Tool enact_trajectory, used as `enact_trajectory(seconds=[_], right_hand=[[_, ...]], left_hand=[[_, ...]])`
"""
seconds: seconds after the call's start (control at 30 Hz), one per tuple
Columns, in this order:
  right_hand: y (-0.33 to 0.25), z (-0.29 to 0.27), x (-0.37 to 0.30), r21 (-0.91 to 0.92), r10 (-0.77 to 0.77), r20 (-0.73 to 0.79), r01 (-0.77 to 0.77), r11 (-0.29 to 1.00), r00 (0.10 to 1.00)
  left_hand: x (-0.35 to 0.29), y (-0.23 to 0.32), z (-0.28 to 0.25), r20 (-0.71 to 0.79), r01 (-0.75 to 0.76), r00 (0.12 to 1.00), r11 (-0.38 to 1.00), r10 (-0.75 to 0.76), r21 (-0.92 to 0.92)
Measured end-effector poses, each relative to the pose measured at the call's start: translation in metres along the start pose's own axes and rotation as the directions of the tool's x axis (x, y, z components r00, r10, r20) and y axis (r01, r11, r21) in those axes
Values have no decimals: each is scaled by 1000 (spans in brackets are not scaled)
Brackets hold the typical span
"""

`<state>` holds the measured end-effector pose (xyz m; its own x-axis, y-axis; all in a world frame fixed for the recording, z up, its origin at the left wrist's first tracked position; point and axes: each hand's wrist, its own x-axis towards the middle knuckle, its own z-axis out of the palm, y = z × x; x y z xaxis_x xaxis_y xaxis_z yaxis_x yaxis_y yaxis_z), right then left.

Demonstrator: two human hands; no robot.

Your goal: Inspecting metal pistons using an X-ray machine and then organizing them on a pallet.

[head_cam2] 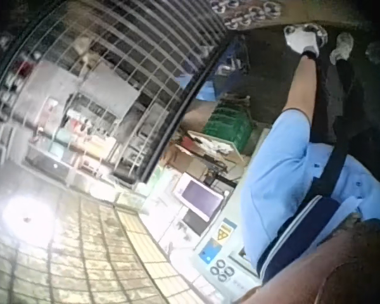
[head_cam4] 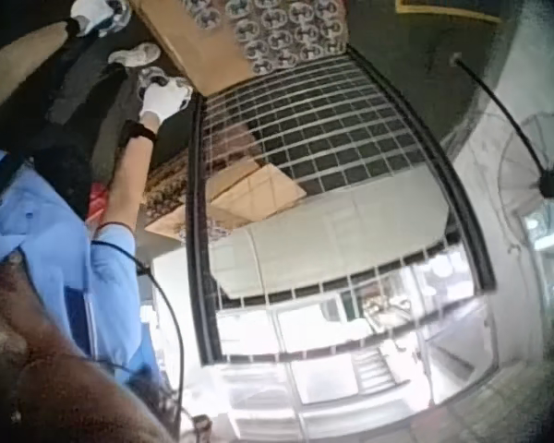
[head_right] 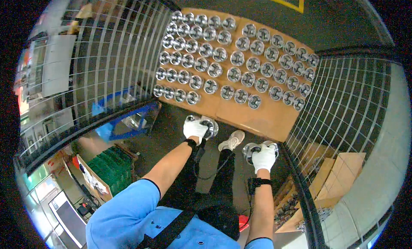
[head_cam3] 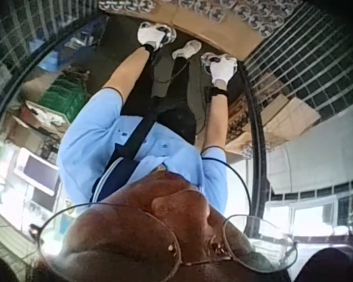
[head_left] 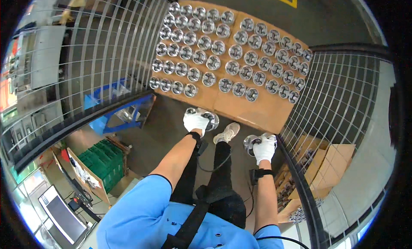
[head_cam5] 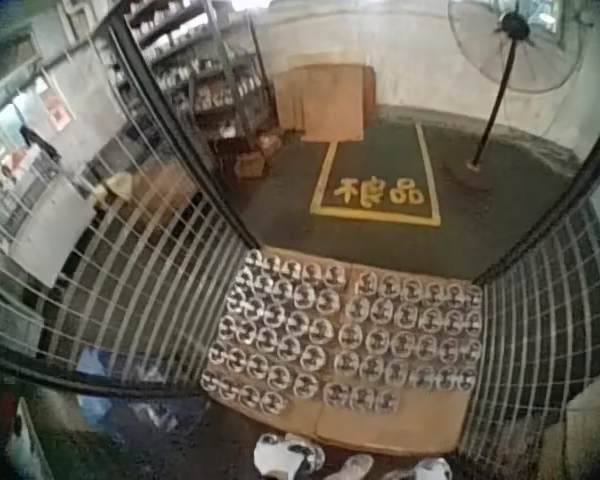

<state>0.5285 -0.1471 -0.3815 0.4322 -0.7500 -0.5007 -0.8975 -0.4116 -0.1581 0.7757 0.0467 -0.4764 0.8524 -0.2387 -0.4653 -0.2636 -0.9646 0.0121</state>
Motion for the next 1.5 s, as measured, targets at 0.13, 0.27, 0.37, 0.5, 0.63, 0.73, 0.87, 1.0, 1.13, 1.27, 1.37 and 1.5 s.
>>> enact_trajectory(seconds=[0.13, 0.27, 0.37, 0.5, 0.63, 0.73, 0.87, 1.0, 1.13, 1.27, 1.37, 1.5], right_hand=[[34, 69, 10, -10, 67, -38, -67, 998, 997], [21, 121, 22, 36, 139, 61, -142, 989, 988], [13, 145, 36, 22, 228, 175, -235, 972, 958], [9, 173, 69, -19, 192, 58, -192, 981, 980], [-20, 188, 119, 113, 167, -47, -161, 981, 985], [-21, 203, 152, 73, 142, -187, -130, 989, 972], [-50, 201, 179, 52, 269, -134, -264, 963, 954], [-65, 208, 183, 101, 341, -144, -329, 939, 929], [-72, 211, 180, 123, 396, -111, -383, 916, 911], [-73, 210, 179, 113, 418, -88, -408, 906, 904], [-72, 208, 178, 120, 418, -82, -407, 906, 905], [-74, 207, 177, 149, 422, -88, -407, 901, 902]], left_hand=[[37, 82, 49, 134, -202, 975, 962, 179, 185], [87, 94, 86, 13, -127, 992, 991, 127, 37], [105, 97, 105, 161, -124, 981, 986, 106, 110], [98, 102, 131, 9, -50, 999, 997, 51, -50], [87, 92, 142, -59, -93, 995, 989, 86, -117], [88, 105, 148, -30, -52, 998, 985, 48, -162], [91, 102, 145, -20, -40, 999, 985, 37, -165], [91, 103, 147, -65, -63, 997, 983, 53, -172], [91, 105, 146, -34, -48, 998, 987, 43, -154], [89, 105, 142, -38, -81, 996, 987, 77, -138], [90, 107, 138, 12, -44, 999, 992, 45, -120], [91, 108, 134, 49, -30, 998, 993, 36, -112]])
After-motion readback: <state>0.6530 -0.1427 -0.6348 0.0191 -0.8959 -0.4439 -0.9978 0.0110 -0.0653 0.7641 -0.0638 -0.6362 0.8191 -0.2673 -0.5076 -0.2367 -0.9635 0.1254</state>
